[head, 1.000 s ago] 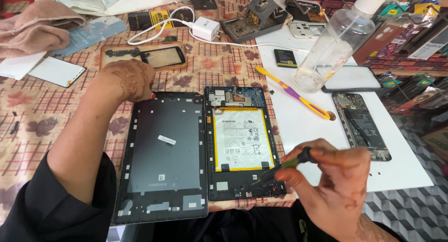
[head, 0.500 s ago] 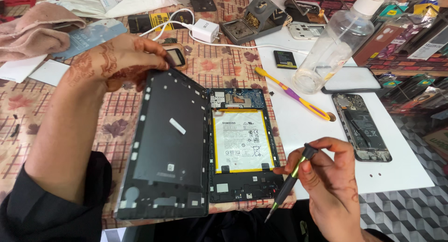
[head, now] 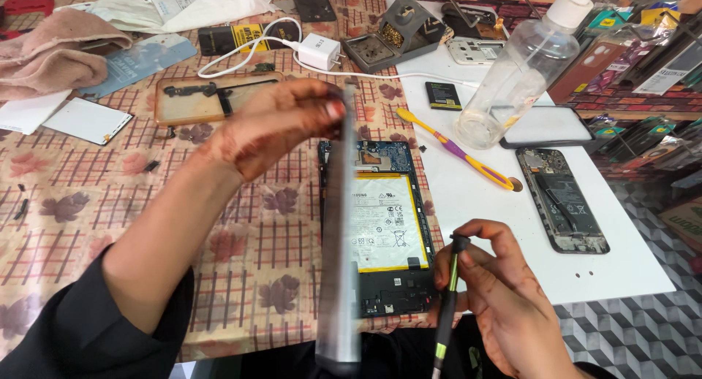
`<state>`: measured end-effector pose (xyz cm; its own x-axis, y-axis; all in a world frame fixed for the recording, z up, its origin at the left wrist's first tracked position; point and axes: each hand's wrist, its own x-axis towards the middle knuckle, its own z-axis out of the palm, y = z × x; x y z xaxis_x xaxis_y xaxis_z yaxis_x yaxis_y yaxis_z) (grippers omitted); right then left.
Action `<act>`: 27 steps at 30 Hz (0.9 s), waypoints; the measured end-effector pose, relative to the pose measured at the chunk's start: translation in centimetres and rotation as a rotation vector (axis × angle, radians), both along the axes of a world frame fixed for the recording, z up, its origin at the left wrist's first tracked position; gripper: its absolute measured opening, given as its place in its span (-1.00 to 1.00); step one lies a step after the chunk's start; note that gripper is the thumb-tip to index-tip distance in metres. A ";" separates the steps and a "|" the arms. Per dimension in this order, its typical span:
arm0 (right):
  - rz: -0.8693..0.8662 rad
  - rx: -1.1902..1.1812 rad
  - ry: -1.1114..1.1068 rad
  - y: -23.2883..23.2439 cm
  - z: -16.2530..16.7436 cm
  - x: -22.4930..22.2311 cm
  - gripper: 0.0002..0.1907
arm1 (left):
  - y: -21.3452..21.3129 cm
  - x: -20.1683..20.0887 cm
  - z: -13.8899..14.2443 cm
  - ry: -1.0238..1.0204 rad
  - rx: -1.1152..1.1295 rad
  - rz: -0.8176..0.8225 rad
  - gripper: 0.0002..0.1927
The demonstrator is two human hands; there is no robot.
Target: The person uses a screwdriver to remove screws from the internal frame of a Samsung tablet. They then lift and remove the motherboard assembly from the device chassis.
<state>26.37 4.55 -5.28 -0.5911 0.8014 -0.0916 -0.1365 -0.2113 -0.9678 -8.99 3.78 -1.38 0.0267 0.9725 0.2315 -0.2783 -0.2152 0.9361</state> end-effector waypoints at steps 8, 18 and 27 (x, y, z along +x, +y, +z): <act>0.115 -0.039 -0.320 1.2 0.9 -0.2 -0.57 | 1.3 5.5 -3.8 0.481 0.020 0.047 -0.13; -0.011 0.003 -0.401 4.1 0.9 -1.8 -0.60 | 1.8 2.2 -5.0 1.141 0.172 0.469 -0.11; 0.080 0.416 -0.679 4.8 1.7 -2.6 -0.60 | 1.5 2.0 -4.8 1.110 -0.083 0.397 -0.24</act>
<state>23.80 9.31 -3.57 -0.5706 0.8065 -0.1546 0.5111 0.2015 -0.8356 -6.99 5.28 -6.19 -0.1344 0.9689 0.2078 0.7689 -0.0303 0.6387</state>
